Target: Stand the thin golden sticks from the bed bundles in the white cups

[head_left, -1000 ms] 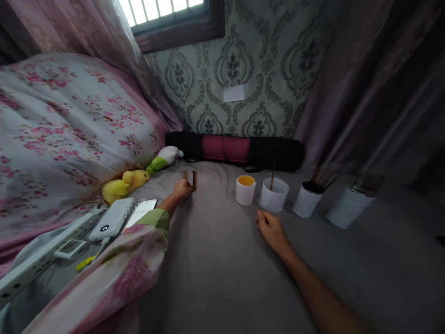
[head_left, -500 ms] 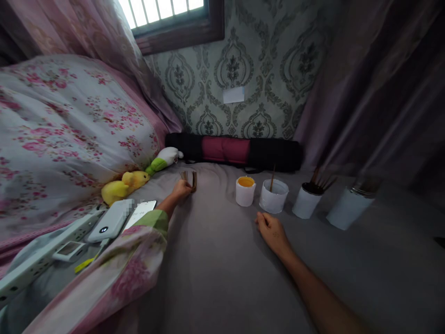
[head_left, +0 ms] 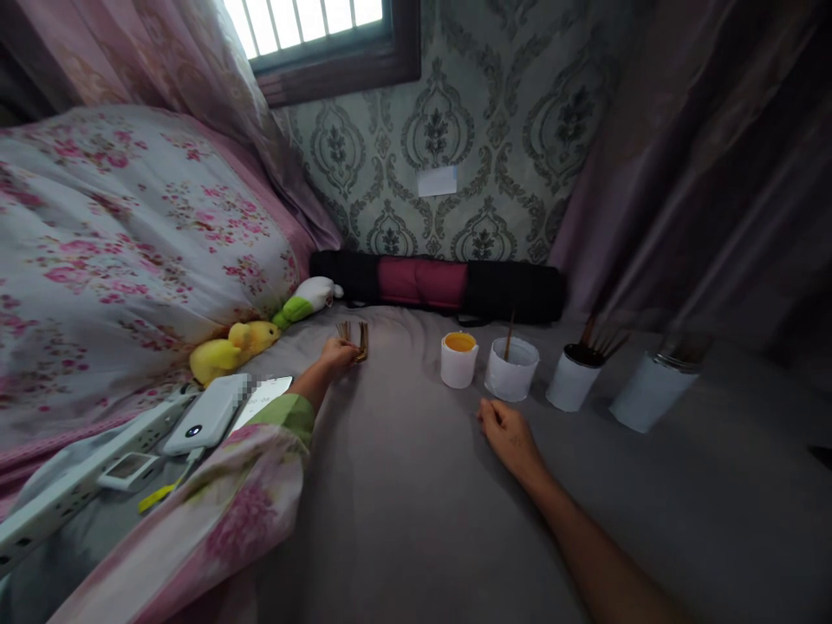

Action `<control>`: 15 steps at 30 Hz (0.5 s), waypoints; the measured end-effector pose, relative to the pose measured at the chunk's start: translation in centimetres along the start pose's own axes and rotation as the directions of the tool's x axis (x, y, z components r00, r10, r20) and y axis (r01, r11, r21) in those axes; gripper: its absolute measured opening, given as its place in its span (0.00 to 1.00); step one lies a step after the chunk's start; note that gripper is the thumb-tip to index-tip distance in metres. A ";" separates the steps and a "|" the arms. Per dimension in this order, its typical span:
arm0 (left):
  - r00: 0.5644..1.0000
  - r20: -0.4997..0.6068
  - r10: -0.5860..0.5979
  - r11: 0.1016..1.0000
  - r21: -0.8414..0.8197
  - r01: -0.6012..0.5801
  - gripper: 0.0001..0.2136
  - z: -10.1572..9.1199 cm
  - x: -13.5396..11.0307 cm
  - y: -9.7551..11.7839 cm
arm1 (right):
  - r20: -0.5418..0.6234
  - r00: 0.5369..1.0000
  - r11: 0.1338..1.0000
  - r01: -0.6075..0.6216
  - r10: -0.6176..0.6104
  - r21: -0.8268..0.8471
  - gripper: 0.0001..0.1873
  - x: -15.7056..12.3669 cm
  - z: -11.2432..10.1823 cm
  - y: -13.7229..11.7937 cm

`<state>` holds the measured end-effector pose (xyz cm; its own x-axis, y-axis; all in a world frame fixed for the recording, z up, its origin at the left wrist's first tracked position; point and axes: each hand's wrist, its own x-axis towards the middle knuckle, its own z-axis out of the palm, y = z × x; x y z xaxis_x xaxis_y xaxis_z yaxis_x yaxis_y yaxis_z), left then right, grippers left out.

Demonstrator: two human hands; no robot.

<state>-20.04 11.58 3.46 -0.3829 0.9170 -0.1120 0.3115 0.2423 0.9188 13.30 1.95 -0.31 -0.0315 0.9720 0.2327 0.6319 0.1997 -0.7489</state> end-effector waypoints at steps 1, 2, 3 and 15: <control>1.000 -0.005 -0.014 1.000 -0.016 0.014 0.01 0.1 -0.1 0.0 | -0.001 1.000 1.000 0.004 -0.004 -0.003 0.21 0.0 0.0 0.0; 1.000 -0.010 -0.027 0.999 -0.028 0.027 0.01 0.2 -0.2 0.1 | -0.002 1.000 1.000 0.009 -0.009 -0.004 0.21 0.0 0.0 0.0; 0.999 -0.011 -0.039 0.998 -0.040 0.039 0.03 0.3 -0.2 0.1 | -0.004 1.000 1.000 0.012 -0.012 -0.004 0.21 0.0 0.0 0.0; 0.998 -0.001 -0.058 0.965 -0.254 0.056 0.06 0.8 -0.9 0.8 | 0.000 1.000 1.000 0.013 -0.013 -0.012 0.21 -0.1 -0.1 -0.2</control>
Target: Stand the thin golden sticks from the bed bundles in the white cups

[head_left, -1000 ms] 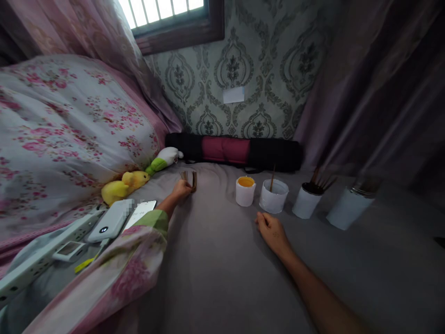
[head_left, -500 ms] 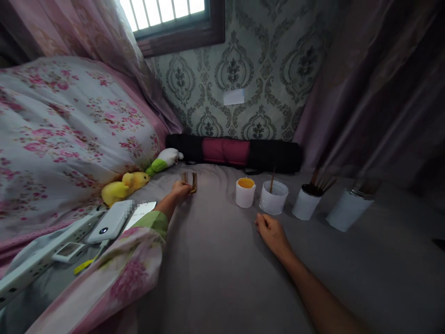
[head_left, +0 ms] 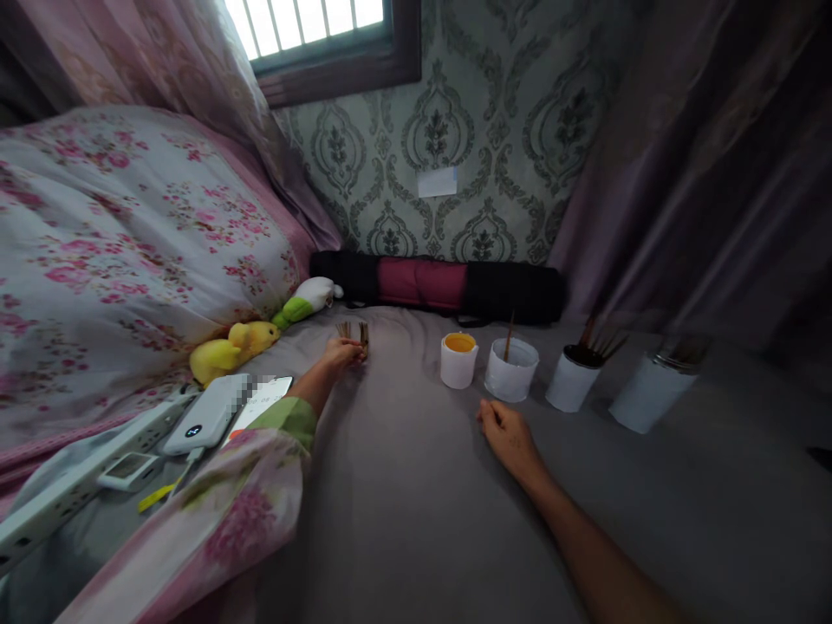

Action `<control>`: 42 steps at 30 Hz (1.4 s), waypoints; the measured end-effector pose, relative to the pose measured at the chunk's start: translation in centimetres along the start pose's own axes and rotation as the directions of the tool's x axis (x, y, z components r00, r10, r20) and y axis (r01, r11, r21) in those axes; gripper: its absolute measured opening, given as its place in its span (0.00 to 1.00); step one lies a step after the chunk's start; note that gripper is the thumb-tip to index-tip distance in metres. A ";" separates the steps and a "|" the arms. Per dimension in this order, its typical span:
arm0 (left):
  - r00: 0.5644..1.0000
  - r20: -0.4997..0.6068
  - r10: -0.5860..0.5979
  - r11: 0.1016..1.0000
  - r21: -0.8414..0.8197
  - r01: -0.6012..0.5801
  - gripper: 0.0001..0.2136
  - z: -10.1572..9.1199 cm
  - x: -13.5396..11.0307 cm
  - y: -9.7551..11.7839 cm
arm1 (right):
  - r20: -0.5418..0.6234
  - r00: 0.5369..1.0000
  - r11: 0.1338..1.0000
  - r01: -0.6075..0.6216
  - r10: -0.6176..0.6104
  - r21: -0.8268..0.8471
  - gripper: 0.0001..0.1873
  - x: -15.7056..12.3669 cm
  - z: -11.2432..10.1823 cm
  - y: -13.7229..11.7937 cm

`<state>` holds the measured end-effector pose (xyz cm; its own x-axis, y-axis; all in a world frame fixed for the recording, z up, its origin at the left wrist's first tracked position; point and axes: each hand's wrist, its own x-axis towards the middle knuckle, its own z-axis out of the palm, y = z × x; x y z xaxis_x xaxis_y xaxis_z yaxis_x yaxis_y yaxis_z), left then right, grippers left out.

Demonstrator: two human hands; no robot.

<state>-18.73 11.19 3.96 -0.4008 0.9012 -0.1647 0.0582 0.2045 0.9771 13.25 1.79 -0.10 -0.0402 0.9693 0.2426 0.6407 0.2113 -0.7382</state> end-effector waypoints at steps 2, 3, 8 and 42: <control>1.000 0.006 -0.002 1.000 -0.024 0.002 0.07 0.1 0.0 -0.1 | -0.004 1.000 1.000 -0.001 0.001 -0.006 0.21 0.0 0.0 0.1; 1.000 0.012 -0.003 0.999 -0.034 0.004 0.08 0.2 -0.1 -0.2 | -0.005 1.000 1.000 -0.001 0.001 -0.007 0.21 0.0 0.1 0.2; 0.999 0.050 -0.007 0.997 -0.076 0.010 0.07 0.5 -0.5 -0.6 | -0.003 1.000 1.000 -0.001 0.001 0.002 0.21 0.1 0.1 0.2; 0.990 0.133 0.047 0.953 -0.301 -0.005 0.10 3.4 -5.1 -3.7 | -0.001 1.000 1.000 0.007 -0.007 -0.001 0.22 -0.1 0.0 0.0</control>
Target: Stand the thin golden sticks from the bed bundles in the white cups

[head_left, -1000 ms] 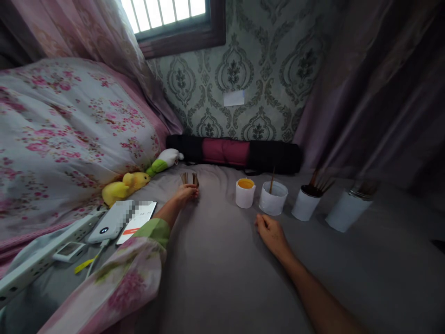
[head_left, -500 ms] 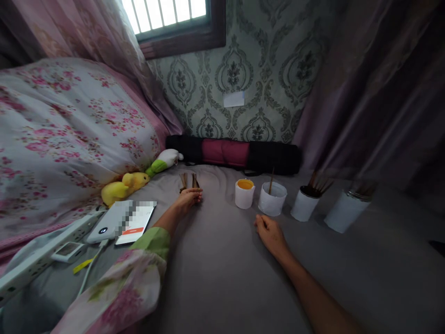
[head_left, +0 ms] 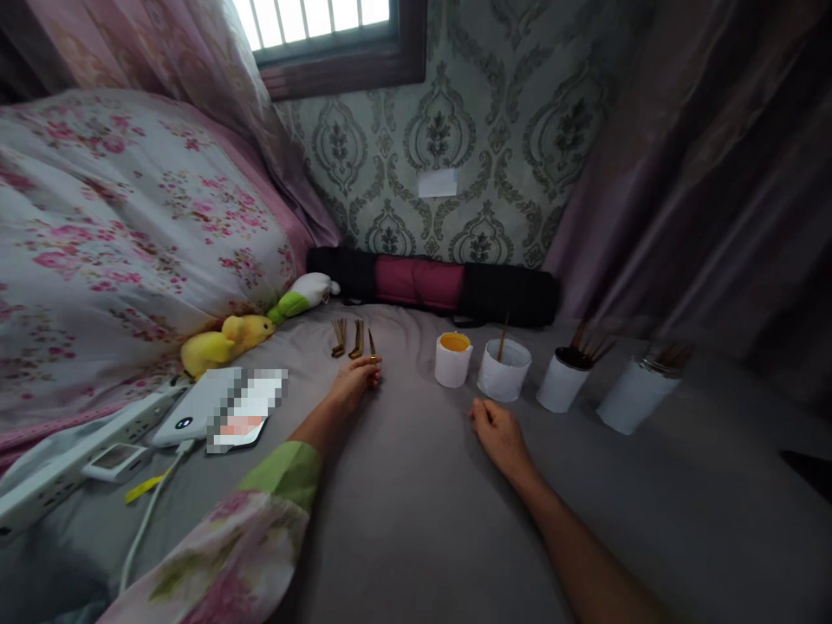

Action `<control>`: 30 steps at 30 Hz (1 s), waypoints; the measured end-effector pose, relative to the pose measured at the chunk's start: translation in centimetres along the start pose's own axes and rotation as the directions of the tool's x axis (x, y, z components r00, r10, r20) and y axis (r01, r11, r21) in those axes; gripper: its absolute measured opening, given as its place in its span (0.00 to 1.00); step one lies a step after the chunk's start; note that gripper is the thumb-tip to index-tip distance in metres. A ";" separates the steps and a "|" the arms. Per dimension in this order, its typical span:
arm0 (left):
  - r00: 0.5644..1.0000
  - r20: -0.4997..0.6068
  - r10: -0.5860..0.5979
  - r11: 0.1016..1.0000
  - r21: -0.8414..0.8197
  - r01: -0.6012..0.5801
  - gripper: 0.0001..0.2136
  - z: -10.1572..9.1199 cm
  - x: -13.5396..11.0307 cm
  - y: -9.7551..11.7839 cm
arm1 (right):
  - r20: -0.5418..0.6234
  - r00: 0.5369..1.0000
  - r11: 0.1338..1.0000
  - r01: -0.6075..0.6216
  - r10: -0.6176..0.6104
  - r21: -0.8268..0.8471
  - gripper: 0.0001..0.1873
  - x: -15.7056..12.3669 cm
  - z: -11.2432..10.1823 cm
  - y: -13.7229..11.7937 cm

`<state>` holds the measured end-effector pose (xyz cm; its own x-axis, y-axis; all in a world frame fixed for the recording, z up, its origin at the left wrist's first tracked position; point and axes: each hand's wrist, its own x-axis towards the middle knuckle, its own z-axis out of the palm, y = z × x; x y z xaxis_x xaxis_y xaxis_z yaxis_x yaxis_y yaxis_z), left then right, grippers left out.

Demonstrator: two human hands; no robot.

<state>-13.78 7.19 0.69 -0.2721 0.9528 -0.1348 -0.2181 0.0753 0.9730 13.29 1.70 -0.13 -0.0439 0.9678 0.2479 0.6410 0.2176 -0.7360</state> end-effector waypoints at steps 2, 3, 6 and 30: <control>1.000 0.000 -0.001 1.000 -0.010 0.001 0.10 0.4 -0.7 -0.2 | 0.002 1.000 1.000 0.001 -0.001 0.000 0.22 0.0 0.0 0.0; 1.000 0.001 -0.001 1.000 -0.016 0.001 0.11 0.6 -1.0 -0.3 | 0.001 1.000 1.000 0.003 -0.003 0.002 0.22 0.0 0.0 -0.1; 1.000 0.009 0.001 0.999 -0.032 0.000 0.11 1.2 -2.2 -0.6 | -0.002 1.000 1.000 0.012 -0.012 0.005 0.22 -0.1 -0.1 -0.2; 0.992 0.121 -0.029 0.997 -0.066 0.037 0.13 5.2 -9.0 -2.1 | 0.001 1.000 1.000 0.024 -0.024 0.011 0.20 -0.4 -0.2 -0.2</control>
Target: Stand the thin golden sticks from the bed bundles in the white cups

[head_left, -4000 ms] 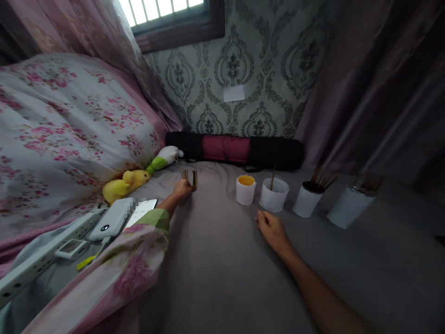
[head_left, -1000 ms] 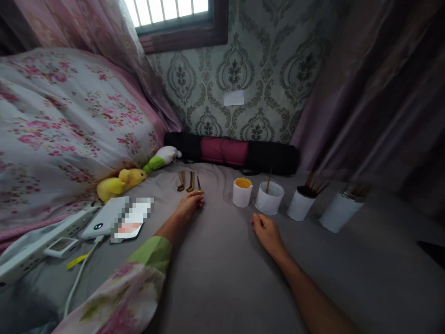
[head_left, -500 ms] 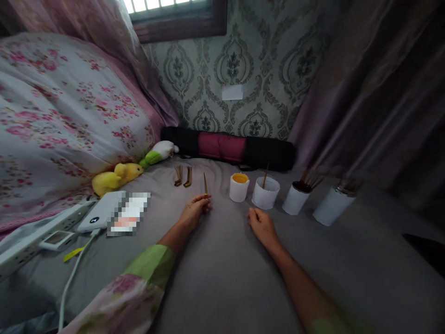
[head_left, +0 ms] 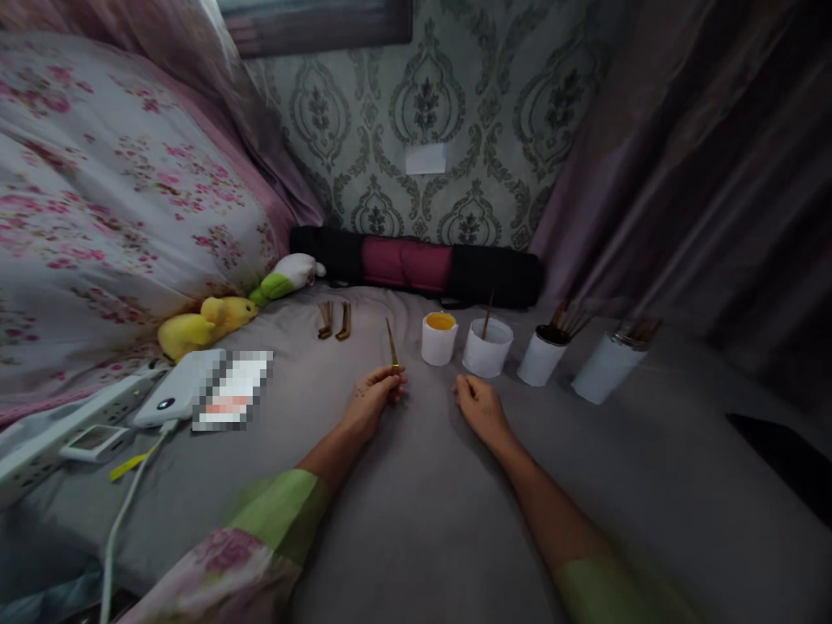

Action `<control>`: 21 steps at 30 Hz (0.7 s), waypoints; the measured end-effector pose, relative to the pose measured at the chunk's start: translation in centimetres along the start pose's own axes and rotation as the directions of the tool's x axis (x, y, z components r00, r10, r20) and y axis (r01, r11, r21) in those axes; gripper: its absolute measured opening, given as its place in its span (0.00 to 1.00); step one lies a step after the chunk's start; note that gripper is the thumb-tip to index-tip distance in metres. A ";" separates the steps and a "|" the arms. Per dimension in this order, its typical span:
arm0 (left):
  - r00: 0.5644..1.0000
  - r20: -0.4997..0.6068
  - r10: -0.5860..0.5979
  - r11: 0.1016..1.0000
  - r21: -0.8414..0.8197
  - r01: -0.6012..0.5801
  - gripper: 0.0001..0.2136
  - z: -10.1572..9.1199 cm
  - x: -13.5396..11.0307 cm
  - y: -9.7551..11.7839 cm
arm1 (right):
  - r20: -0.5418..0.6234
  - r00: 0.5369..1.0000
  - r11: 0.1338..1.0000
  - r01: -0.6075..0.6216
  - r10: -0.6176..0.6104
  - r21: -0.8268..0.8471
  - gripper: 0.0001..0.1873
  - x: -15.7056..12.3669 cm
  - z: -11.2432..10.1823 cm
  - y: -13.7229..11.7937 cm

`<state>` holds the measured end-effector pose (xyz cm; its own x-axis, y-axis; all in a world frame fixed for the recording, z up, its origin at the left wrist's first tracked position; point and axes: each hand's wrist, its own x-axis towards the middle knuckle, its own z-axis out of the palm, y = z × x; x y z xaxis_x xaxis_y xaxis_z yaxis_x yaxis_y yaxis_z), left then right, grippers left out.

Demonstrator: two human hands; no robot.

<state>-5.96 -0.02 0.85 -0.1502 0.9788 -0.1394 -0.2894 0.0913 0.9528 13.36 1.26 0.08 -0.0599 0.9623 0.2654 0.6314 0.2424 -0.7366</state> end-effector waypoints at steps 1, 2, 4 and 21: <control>1.000 -0.001 0.008 1.000 0.008 -0.008 0.13 0.1 -0.1 -0.1 | 0.000 1.000 1.000 0.001 -0.001 -0.002 0.20 0.0 -0.1 -0.1; 1.000 -0.001 0.016 1.000 0.016 -0.016 0.13 0.2 -0.3 -0.2 | 0.002 1.000 1.000 0.003 -0.003 -0.004 0.20 -0.1 -0.1 -0.1; 1.000 -0.002 0.030 0.999 0.027 -0.030 0.14 0.4 -0.5 -0.3 | 0.008 1.000 1.000 0.005 -0.005 -0.004 0.20 -0.1 -0.1 -0.2; 0.992 0.014 0.126 0.985 0.120 -0.127 0.16 1.8 -3.2 -0.2 | 0.016 1.000 0.999 0.019 -0.020 0.033 0.17 -0.2 0.0 -0.1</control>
<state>-3.69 -2.82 1.55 -0.1725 0.9849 -0.0144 -0.1522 -0.0122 0.9883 13.34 1.06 0.09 -0.0846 0.9591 0.2702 0.6042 0.2650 -0.7514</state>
